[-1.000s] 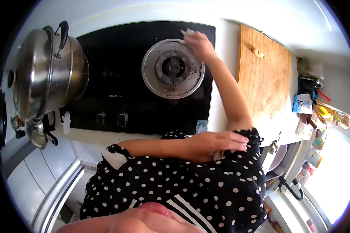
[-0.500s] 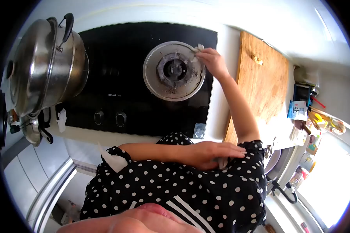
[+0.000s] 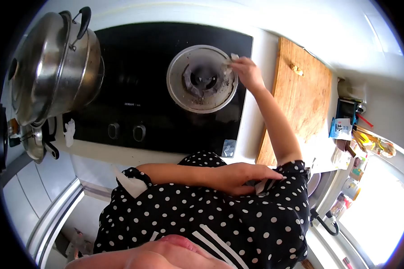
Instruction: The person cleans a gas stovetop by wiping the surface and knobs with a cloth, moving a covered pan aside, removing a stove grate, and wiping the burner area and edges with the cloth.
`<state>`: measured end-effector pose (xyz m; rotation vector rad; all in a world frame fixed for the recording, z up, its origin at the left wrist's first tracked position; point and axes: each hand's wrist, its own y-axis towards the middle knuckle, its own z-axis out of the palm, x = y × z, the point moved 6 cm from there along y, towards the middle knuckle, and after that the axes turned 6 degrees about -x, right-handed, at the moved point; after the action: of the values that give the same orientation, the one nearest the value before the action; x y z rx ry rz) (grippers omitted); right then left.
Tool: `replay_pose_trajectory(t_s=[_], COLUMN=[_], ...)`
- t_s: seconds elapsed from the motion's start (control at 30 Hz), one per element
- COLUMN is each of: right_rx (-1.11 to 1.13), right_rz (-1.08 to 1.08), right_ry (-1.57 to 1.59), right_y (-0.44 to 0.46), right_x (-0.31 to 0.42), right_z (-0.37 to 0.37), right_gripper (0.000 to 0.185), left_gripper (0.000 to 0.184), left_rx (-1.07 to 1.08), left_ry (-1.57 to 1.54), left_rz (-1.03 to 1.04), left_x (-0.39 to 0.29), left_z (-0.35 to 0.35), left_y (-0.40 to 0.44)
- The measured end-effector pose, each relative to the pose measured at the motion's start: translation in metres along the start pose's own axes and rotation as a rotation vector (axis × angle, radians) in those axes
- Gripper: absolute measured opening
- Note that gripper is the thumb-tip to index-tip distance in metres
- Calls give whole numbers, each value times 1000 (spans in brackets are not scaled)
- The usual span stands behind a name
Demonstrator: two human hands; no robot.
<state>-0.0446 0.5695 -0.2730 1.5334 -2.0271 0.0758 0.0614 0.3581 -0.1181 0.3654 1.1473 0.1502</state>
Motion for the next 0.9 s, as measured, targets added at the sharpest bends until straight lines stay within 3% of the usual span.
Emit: replay_pose_trajectory(t_s=[0.1,0.13,0.2,0.33,0.47,0.5,0.6,0.67,0.73,0.8,0.87,0.9], right_rx=[-37,-9,40,37,-16,-57,-102,-105,58,161,291,261], right_rz=[-92,-41,75,111,197,185,134,118,288,471,749,735], right_ry=[48,131,296,153,83,67,-56,-273,-467,240,612,603], right_y=[47,58,69,15,20,40,62,53,31,-3,-23,-24], right_x=[1,-2,-6,-21,-19,-24,-19,-7,-3,-45,-41,-40], right_z=[22,29,36,12,19,31,30,16,-2,2,-9,-14], right_gripper=[12,13,14,16,15,15,14,16,18,23,28,28], left_gripper=[57,55,56,56,54,51,47,36,31,25,23,24], left_rx=[-195,-242,-256,-83,-178,-320,-422,-404,-344,-233,-141,-150], left_ry=[70,157,-41,-14,-16,-70,-311,-288,-300,-263,-213,-194], left_rz=[19,7,-158,-213,-181,-113,-288,-303,-355,-389,-404,-382], left_x=[-7,-8,0,8,15,17,19,16,20,16,12,10], left_z=[-21,-31,-37,-9,-9,-14,-24,-14,-2,16,29,31], left_y=[7,9,7,4,0,-1,-10,-18,-25,-32,-38,-39])
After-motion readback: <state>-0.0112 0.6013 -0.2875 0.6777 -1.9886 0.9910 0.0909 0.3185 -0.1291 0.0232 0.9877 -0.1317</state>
